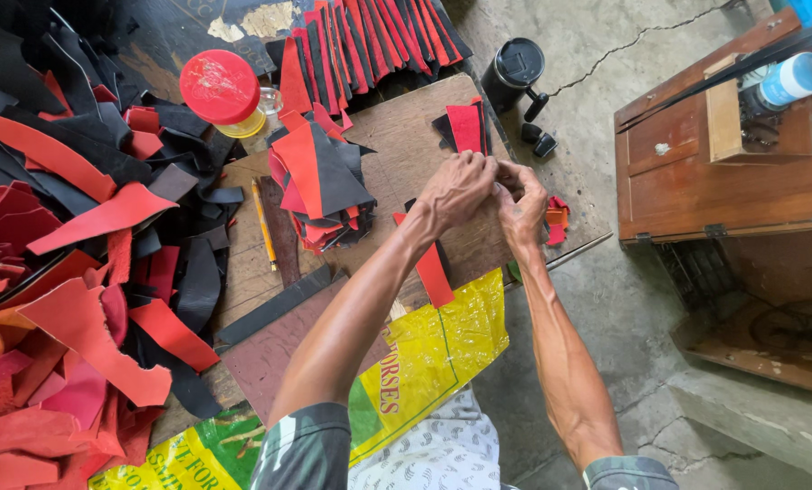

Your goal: The person repeatedly picks up red and black leather pieces, aligns them, and presses them together by hand. They handle the pieces one at a time, occasionally turning them over and stacking the assembled pairs on the table.

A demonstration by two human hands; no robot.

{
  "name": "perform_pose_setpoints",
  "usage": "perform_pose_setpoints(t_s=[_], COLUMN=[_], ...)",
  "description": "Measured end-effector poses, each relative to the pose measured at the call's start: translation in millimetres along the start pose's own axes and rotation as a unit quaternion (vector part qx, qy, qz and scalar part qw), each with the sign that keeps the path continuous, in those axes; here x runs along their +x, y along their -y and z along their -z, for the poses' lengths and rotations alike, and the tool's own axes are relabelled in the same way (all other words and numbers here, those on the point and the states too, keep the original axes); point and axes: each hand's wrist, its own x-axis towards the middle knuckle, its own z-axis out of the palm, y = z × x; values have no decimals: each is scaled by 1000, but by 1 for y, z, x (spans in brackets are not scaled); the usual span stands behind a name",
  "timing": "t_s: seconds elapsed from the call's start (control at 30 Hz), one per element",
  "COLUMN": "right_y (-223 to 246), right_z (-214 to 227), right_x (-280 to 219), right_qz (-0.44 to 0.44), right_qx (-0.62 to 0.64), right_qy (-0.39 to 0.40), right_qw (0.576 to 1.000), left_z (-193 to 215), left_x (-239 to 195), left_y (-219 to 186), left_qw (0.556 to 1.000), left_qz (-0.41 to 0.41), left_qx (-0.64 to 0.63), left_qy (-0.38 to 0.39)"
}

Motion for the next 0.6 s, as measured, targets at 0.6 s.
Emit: perform_pose_setpoints(t_s=[0.6], right_y=[6], right_z=[-8], right_x=[7], right_qz=[14], right_qx=[-90], right_qy=[-22], right_qw=[996], left_z=[7], left_x=[-6], left_y=[10], left_qw=[967], left_qz=[128], left_qx=[-214], left_qy=[-41])
